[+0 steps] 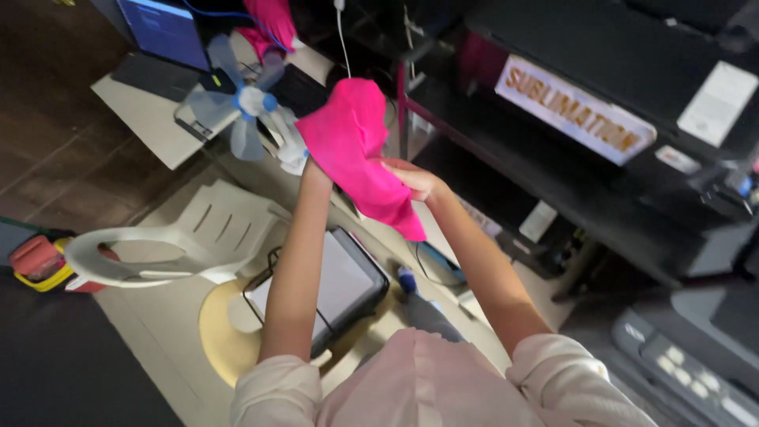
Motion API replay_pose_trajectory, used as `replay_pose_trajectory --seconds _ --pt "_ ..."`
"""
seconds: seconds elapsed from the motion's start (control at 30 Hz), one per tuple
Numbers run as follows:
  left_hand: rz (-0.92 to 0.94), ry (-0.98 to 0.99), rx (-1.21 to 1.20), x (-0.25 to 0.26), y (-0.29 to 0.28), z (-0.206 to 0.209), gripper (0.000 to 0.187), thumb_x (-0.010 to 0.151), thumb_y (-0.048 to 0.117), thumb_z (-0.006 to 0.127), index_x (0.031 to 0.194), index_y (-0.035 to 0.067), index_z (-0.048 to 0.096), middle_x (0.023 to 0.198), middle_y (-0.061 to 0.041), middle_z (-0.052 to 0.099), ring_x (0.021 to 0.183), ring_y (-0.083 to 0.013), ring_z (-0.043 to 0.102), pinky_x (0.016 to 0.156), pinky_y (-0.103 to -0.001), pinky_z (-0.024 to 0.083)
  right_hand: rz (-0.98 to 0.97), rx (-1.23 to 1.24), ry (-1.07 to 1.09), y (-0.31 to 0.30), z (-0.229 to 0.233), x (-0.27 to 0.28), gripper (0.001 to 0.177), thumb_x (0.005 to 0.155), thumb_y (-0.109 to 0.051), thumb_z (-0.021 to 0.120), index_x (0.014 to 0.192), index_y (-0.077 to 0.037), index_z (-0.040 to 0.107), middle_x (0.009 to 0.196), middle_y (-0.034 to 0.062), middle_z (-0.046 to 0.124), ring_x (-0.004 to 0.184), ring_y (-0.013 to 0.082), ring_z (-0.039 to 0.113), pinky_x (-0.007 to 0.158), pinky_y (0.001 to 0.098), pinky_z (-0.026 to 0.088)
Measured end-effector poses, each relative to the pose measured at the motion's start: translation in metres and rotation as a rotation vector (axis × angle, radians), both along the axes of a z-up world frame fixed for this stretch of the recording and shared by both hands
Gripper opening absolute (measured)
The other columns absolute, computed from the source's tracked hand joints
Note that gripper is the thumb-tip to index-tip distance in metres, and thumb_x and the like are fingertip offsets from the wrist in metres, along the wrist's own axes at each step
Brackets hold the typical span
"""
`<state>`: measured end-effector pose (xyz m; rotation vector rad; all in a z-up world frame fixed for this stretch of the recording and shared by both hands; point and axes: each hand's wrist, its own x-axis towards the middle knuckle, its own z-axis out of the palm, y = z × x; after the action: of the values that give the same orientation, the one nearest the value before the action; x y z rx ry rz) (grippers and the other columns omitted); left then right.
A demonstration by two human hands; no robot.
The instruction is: The person organizes laminating film rolls in a box on a desk, then retrieves a pink cloth. They repeatedly fold the pink cloth and place it on a nearby office chair, moving back and forth between the desk and the chair.
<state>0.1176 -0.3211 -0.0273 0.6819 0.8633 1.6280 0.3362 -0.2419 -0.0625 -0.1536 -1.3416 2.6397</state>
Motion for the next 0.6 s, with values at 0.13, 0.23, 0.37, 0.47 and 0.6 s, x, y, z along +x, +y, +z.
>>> replay_pose_trajectory --seconds 0.13,0.23,0.37,0.47,0.6 --pt "-0.083 0.117 0.004 0.014 -0.038 -0.051 0.044 0.104 0.025 0.06 0.14 0.0 0.056 0.129 -0.01 0.067 0.113 -0.0224 0.064 0.095 -0.038 0.055 -0.024 -0.004 0.058 -0.017 -0.044 0.032 0.049 0.105 -0.026 0.066 0.144 0.001 0.055 0.137 0.0106 0.065 0.125 0.0212 0.063 0.111 0.0395 0.05" --pt "-0.174 0.174 0.002 0.037 -0.029 -0.095 0.043 0.105 0.021 0.062 0.141 -0.002 0.056 0.129 -0.011 0.066 0.114 -0.0218 0.063 0.096 -0.037 0.055 -0.19 0.173 -0.019 -0.029 -0.07 0.069 0.044 0.102 -0.017 0.068 0.142 -0.001 0.057 0.139 0.0085 0.064 0.13 0.0202 0.059 0.114 0.0391 0.047" --pt "-0.185 0.526 -0.148 0.099 -0.066 -0.061 0.047 0.101 0.024 0.064 0.141 0.001 0.059 0.133 -0.007 0.067 0.113 -0.0141 0.062 0.094 -0.031 0.054 -0.428 -0.129 0.147 -0.08 -0.038 0.145 0.039 0.1 -0.009 0.064 0.138 -0.009 0.056 0.135 0.0049 0.064 0.128 0.0192 0.06 0.111 0.0385 0.048" --pt "-0.202 0.851 -0.153 0.137 -0.074 -0.047 0.049 0.101 0.024 0.063 0.144 0.001 0.058 0.139 -0.008 0.064 0.12 -0.0129 0.058 0.099 -0.031 0.05 -0.619 -0.15 0.111 -0.113 -0.013 0.202 0.039 0.095 -0.01 0.062 0.134 -0.011 0.06 0.134 0.0028 0.066 0.124 0.0169 0.062 0.108 0.0348 0.049" --pt "-0.441 0.933 -0.127 0.194 -0.093 -0.018 0.051 0.099 0.027 0.061 0.144 0.004 0.055 0.139 -0.003 0.063 0.123 -0.012 0.059 0.099 -0.03 0.052 -0.857 0.502 -0.532 -0.11 -0.142 0.299 0.029 0.112 -0.011 0.073 0.102 0.009 0.054 0.094 0.028 0.057 0.082 0.0226 0.048 0.073 0.0459 0.041"
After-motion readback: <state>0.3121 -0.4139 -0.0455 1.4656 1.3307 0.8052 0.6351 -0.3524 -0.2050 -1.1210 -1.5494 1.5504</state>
